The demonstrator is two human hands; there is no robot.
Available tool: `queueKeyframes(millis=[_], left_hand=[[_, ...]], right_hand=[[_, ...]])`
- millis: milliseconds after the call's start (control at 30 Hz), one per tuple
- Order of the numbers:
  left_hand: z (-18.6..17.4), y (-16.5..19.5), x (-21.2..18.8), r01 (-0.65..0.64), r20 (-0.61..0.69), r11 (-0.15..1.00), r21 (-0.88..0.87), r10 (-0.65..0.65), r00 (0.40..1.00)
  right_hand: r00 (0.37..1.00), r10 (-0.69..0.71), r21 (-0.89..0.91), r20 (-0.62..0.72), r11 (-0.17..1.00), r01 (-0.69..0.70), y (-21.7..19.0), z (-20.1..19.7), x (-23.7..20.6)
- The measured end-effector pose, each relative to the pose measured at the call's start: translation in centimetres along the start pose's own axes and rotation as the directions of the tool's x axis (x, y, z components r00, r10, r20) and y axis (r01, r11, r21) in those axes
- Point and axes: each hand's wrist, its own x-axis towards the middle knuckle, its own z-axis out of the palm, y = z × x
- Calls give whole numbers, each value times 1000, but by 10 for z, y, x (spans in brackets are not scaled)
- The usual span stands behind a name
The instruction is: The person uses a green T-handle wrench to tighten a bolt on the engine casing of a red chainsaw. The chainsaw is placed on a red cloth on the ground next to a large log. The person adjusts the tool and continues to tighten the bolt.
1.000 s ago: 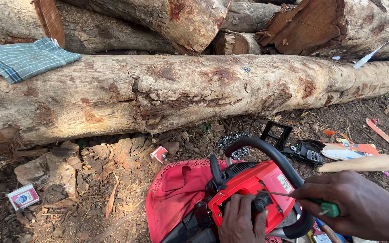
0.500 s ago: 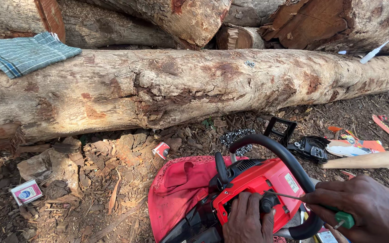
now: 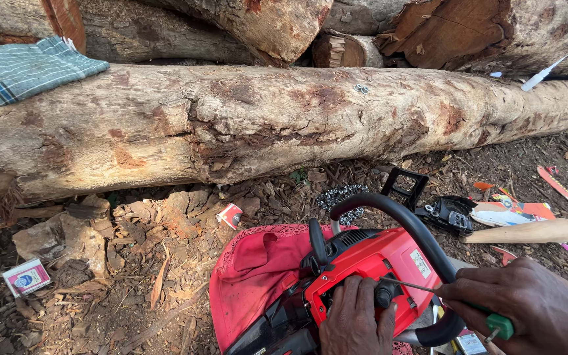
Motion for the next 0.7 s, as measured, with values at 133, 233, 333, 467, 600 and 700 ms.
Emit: queueKeyframes(millis=[133, 233, 333, 467, 600, 700], left_hand=[[-1, 2, 0, 0, 17, 1000, 8, 0, 1000], [0, 4, 1, 12, -12, 1000, 27, -12, 1000], [-1, 5, 3, 30, 5, 998, 46, -31, 1000], [-5, 5, 2, -63, -67, 996, 62, 68, 995], [-6, 5, 5, -93, -52, 994, 62, 96, 994], [-5, 4, 8, -101, 43, 994, 47, 99, 994]], right_hand=[[997, -9, 18, 83, 1000, 7, 5, 0, 0], [992, 2, -3, 124, 1000, -1, 9, 0, -2], [993, -56, -15, 100, 998, 58, 12, 5, -2], [990, -93, -56, 106, 993, 100, 10, 12, -3], [951, 183, 113, 250, 970, -217, 9, 4, 2], [918, 291, 71, 269, 945, -320, 10, -12, 12]])
